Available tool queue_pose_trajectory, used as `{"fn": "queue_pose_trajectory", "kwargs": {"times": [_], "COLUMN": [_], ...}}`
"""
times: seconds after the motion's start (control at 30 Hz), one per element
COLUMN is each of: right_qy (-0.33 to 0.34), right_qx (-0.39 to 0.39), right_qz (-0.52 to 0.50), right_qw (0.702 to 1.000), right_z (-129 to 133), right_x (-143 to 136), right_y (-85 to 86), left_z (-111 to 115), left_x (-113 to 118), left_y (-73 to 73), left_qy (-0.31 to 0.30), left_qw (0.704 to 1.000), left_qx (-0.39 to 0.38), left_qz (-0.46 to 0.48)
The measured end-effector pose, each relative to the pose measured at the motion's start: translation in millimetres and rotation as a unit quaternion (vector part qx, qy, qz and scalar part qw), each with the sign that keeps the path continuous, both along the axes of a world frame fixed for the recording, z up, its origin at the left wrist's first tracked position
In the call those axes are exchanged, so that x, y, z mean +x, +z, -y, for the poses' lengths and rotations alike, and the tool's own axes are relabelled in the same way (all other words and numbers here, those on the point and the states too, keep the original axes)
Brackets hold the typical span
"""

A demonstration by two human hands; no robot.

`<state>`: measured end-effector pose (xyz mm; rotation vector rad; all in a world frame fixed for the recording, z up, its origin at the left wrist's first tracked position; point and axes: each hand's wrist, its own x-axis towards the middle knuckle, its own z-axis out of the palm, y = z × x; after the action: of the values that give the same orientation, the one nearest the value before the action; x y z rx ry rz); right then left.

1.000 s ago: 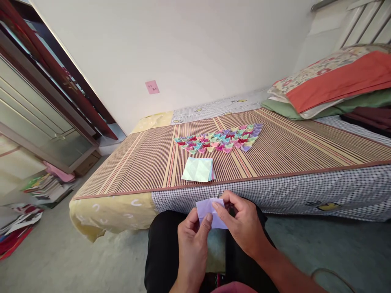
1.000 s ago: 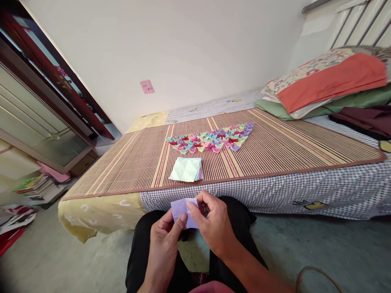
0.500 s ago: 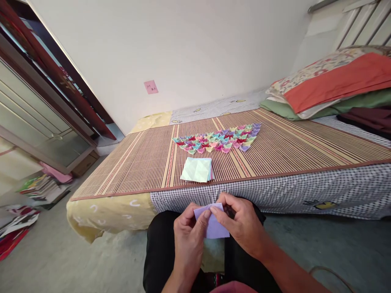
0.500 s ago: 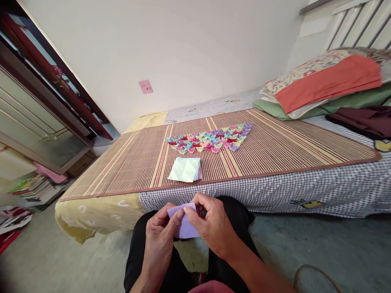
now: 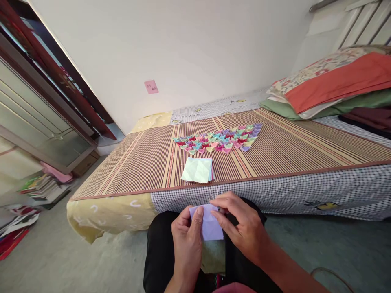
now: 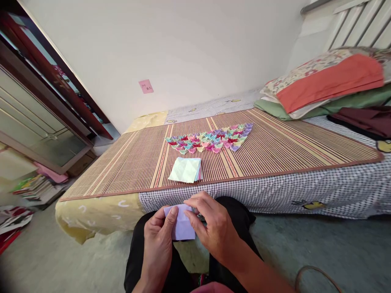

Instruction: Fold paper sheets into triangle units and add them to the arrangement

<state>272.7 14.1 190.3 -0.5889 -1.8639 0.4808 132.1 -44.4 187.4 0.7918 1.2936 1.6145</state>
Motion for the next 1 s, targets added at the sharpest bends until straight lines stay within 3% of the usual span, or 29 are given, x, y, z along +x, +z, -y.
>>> {"fn": "queue_pose_trajectory", "kwargs": {"times": [0.57, 0.77, 1.0], "right_qy": [-0.012, 0.019, 0.032], "right_qx": [0.025, -0.095, -0.204], "right_qz": [-0.011, -0.056, -0.106], "right_qw": [1.000, 0.994, 0.973], "right_z": [4, 7, 9], "right_x": [-2, -4, -7], "right_y": [5.5, 13.7, 15.3], "left_z": [5, 6, 7], "left_x": [-2, -4, -6], "left_y": [0.9, 3.6, 5.7], "left_qy": [0.058, 0.057, 0.025], "left_qw": [0.987, 0.982, 0.991], "left_qx": [0.052, 0.060, 0.059], "left_qz": [-0.143, -0.170, -0.114]}}
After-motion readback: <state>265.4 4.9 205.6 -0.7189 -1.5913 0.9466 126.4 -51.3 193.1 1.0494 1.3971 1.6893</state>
